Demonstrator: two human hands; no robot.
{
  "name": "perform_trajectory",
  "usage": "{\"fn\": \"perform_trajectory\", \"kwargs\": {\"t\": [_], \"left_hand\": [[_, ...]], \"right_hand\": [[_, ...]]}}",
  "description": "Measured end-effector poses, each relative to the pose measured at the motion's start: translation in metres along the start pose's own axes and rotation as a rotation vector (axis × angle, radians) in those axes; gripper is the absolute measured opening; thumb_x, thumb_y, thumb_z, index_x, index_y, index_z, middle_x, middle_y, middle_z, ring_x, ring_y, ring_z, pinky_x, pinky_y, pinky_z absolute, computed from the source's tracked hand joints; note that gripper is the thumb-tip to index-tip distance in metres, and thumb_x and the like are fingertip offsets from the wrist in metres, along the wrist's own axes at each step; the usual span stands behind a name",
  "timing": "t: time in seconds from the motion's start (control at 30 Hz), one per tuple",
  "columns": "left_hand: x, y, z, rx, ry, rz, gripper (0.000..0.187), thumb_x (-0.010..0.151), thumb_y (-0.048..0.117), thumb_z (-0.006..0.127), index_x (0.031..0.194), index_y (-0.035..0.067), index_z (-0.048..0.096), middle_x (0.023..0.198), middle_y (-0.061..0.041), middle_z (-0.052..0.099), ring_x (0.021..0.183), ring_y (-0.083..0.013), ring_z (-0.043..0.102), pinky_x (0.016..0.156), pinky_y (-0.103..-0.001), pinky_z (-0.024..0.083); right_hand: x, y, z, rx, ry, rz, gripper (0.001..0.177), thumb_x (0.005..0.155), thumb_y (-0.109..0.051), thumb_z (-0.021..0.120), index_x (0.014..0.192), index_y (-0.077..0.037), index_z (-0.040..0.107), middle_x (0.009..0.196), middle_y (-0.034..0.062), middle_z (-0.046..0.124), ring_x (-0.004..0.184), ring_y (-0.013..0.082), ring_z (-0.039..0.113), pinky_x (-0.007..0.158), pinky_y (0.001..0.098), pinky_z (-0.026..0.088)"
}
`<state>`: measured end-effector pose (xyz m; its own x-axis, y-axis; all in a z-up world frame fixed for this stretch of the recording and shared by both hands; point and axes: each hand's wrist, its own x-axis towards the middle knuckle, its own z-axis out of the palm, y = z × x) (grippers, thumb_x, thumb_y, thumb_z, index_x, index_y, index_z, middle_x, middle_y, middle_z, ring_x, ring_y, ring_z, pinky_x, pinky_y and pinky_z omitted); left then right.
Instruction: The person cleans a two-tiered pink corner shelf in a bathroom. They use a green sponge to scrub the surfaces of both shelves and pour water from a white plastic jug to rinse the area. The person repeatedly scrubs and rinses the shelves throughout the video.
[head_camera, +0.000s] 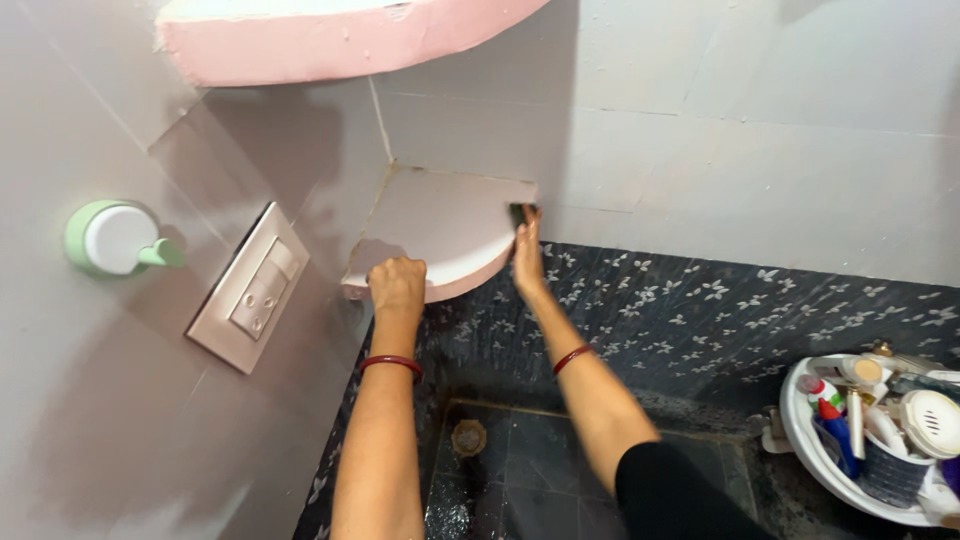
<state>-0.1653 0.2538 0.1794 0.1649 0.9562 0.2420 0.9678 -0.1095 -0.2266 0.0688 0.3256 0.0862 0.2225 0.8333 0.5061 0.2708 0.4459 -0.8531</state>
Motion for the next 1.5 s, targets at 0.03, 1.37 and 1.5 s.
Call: {"fn": "perform_trajectory", "kwargs": {"t": [0.03,1.37,1.5], "left_hand": [[0.002,0.001,0.0,-0.006,-0.024,-0.007,0.012,0.086,0.011,0.071,0.09,0.018,0.081,0.092,-0.005,0.078,0.089,-0.0246,0.077,0.064,-0.042,0.062],[0.013,0.004,0.008,-0.04,-0.113,-0.022,0.018,0.088,0.009,0.069,0.099,0.016,0.081,0.101,-0.006,0.078,0.097,-0.0264,0.076,0.068,-0.044,0.063],[0.014,0.001,0.008,-0.053,-0.095,-0.024,0.016,0.087,0.008,0.07,0.098,0.015,0.081,0.1,-0.007,0.079,0.096,-0.0269,0.076,0.066,-0.043,0.063]], "right_hand": [[-0.017,-0.008,0.012,0.008,0.033,0.137,0.067,0.106,-0.052,0.023,0.163,-0.018,0.02,0.172,0.0122,-0.005,0.158,0.039,0.004,0.124,0.0571,0.017],[0.036,-0.078,0.005,-1.014,-0.366,-0.273,0.056,0.101,-0.04,0.041,0.148,-0.012,0.051,0.154,0.0225,0.042,0.143,0.0421,0.036,0.112,0.0643,0.031],[0.022,-0.081,0.04,-0.946,-0.45,-0.385,0.057,0.102,-0.038,0.04,0.149,-0.006,0.048,0.156,0.0248,0.04,0.143,0.044,0.036,0.116,0.061,0.029]]}}
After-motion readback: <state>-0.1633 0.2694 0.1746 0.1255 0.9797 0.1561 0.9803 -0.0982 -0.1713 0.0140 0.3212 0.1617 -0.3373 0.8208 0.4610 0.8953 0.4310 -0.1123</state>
